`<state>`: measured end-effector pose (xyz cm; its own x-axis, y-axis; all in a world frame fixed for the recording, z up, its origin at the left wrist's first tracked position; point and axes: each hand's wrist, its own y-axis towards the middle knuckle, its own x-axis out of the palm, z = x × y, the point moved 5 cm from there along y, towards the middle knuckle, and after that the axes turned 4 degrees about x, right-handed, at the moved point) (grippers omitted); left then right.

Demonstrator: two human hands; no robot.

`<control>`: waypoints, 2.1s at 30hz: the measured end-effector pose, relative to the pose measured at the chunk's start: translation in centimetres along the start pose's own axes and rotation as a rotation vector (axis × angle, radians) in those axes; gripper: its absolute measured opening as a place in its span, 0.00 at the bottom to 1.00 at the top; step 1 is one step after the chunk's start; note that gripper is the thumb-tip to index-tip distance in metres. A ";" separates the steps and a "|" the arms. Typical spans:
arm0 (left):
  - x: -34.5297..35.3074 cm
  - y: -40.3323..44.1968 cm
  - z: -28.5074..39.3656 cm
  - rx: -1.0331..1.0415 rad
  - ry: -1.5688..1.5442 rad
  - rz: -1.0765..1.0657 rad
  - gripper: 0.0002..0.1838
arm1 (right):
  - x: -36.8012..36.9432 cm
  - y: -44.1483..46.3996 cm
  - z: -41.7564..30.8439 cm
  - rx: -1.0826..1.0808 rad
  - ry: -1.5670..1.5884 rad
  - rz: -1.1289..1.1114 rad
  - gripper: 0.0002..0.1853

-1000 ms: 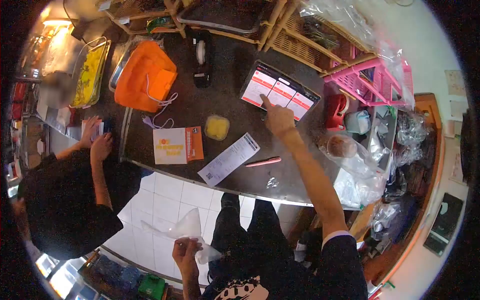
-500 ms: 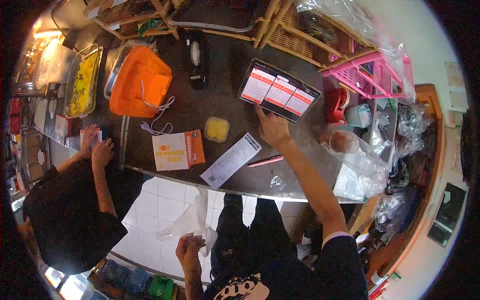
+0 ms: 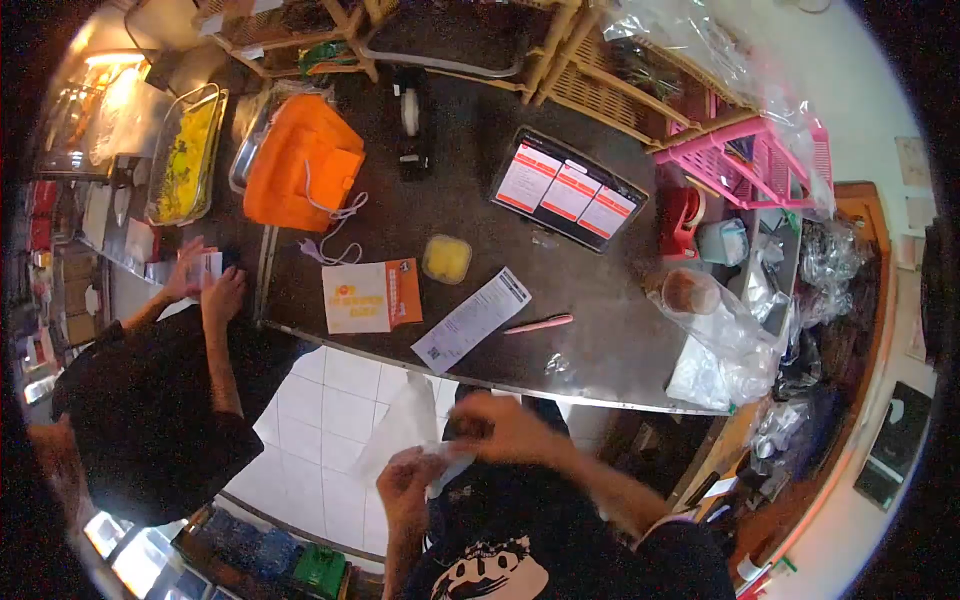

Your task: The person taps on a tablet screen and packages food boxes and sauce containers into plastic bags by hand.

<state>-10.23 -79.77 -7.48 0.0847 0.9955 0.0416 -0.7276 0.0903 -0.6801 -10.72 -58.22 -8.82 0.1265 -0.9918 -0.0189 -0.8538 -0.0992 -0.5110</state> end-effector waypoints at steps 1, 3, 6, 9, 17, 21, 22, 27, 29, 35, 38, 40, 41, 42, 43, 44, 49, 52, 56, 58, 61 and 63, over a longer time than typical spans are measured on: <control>1.2 -0.1 0.1 0.022 0.004 -0.037 0.10 | 1.6 -1.0 -1.3 -0.087 0.038 -0.051 0.22; 2.6 -0.3 -0.4 -0.016 -0.035 -0.081 0.09 | 2.7 -2.4 -0.1 -0.113 0.099 -0.002 0.17; 6.5 -1.4 -0.5 -0.167 -0.363 -0.152 0.07 | 0.4 -4.4 0.9 -0.127 0.122 0.222 0.12; 7.5 -2.0 -3.2 -0.182 -0.857 -0.473 0.08 | -3.5 -6.9 2.4 -0.315 -0.359 0.546 0.09; 14.9 -4.6 -2.6 0.205 0.074 -0.435 0.26 | -7.3 -14.8 -0.2 -0.297 -0.094 0.496 0.06; 12.9 -2.7 -5.1 -0.266 -0.605 -0.551 0.16 | -8.4 -16.0 6.5 -0.135 0.528 0.378 0.06; 11.4 -1.5 -6.4 -0.367 -0.768 -0.499 0.14 | -8.3 -16.8 5.7 -0.120 0.940 0.275 0.05; 8.2 -5.4 -1.2 -0.262 -0.699 -0.336 0.08 | -7.3 -18.5 10.4 -0.287 1.549 0.055 0.06; 5.7 -6.7 -0.1 -0.031 -0.242 -0.038 0.13 | -8.0 -17.4 9.6 -0.095 1.197 0.240 0.05; -5.2 -3.0 -3.3 0.461 0.085 0.404 0.13 | -6.9 -11.3 -1.1 -0.225 -0.071 -0.173 0.09; -15.4 -1.7 -4.5 0.478 0.414 0.678 0.10 | -7.1 -9.2 0.4 -0.168 0.119 -0.234 0.11; -18.0 -0.9 -5.3 0.197 -0.042 0.893 0.09 | -10.2 -5.6 4.6 -0.116 0.190 -0.043 0.09; -18.2 -0.5 -5.0 0.187 -0.035 0.889 0.09 | -12.4 -2.7 6.9 -0.101 0.065 0.230 0.12; -17.6 0.2 -4.3 0.158 0.117 0.816 0.08 | -14.7 -0.2 8.7 -0.088 -0.070 0.503 0.15; -16.0 0.6 -3.4 0.148 0.162 0.727 0.07 | -16.0 2.5 9.0 -0.074 -0.217 0.589 0.23; -13.5 0.9 -2.8 0.122 0.153 0.614 0.07 | -16.7 5.0 8.8 -0.058 -0.364 0.671 0.31; -7.2 2.1 -3.2 -0.009 0.122 0.443 0.04 | -16.5 13.7 8.0 0.109 -0.902 0.816 0.48; -7.9 1.8 -4.4 -0.035 0.095 0.415 0.06 | -17.1 14.7 8.8 0.213 -0.773 0.790 0.49; -8.6 1.7 -4.8 -0.077 0.005 0.413 0.11 | -17.5 15.1 8.9 0.249 -0.738 0.806 0.50; -8.9 1.6 -4.9 -0.067 -0.015 0.390 0.12 | -17.7 15.0 9.1 0.282 -0.706 0.779 0.50; -9.0 1.7 -5.0 -0.028 0.033 0.339 0.14 | -17.6 14.9 8.7 0.254 -0.727 0.798 0.49; -9.3 1.4 -5.4 -0.065 0.053 0.376 0.14 | -17.7 14.8 8.6 0.256 -0.738 0.793 0.49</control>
<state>-8.35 -89.05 -12.75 -0.1438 0.9558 -0.2564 -0.6703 -0.2846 -0.6853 -21.21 -41.44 -23.47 -0.0673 -0.4669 -0.8817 -0.7073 0.6457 -0.2879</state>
